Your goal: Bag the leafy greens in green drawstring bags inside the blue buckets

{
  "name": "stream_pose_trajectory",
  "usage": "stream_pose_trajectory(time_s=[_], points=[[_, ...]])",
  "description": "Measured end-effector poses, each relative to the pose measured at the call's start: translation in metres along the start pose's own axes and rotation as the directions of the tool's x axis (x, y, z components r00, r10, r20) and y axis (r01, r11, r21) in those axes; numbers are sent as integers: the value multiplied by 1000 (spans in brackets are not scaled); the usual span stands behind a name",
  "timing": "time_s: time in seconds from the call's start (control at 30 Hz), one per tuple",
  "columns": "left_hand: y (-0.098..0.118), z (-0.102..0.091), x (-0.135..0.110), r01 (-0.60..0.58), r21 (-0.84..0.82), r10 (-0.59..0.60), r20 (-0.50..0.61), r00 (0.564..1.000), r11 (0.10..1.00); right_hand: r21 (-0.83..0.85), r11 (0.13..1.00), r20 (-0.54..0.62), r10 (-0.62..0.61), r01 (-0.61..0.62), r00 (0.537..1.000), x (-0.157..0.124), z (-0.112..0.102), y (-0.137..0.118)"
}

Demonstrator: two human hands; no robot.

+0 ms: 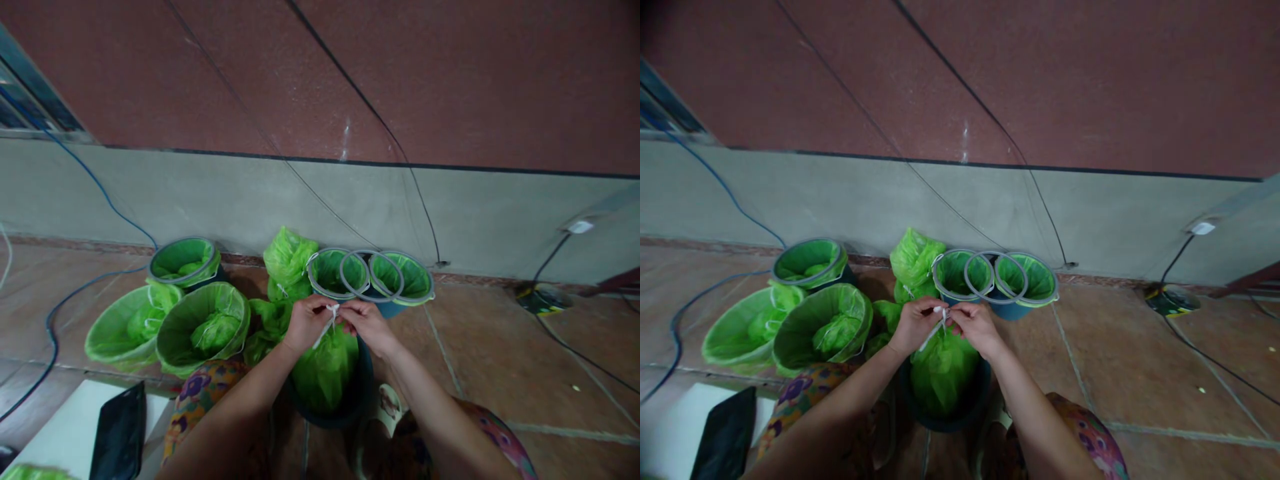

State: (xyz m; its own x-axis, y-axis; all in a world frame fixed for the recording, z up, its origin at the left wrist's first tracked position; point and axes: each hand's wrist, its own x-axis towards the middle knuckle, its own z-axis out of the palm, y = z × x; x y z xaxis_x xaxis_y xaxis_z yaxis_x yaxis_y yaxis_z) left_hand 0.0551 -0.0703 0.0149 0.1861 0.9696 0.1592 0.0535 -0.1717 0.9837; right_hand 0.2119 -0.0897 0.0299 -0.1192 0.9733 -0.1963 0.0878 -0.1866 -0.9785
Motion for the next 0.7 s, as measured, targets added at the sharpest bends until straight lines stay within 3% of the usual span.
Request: stream_pose_trajectory(time_s=[0.1,0.17,0.27,0.33,0.43,0.53,0.7], points=[[-9,-1,-1,38,7,-39,49,998,999,-81,997,-91,10,-17,996,4,-4,11],[-20,-2,-1,78,100,-79,13,997,992,-265,963,-138,19,-56,990,8,-9,23],[-41,-6,0,237,390,-221,-84,972,890,-631,762,-151,61,-144,987,13,-18,45],[-54,-9,-1,305,540,-293,-111,950,784,-774,609,-137,108,-175,985,13,-21,57],[-66,-11,-3,339,577,-344,-106,933,743,-837,525,-113,108,-153,988,10,-20,69],[-73,-11,-6,365,551,-398,-63,915,750,-828,558,-5,82,-50,997,4,-10,81],[-89,-4,-22,284,541,-416,137,899,792,-853,522,100,179,-9,979,-5,14,109]])
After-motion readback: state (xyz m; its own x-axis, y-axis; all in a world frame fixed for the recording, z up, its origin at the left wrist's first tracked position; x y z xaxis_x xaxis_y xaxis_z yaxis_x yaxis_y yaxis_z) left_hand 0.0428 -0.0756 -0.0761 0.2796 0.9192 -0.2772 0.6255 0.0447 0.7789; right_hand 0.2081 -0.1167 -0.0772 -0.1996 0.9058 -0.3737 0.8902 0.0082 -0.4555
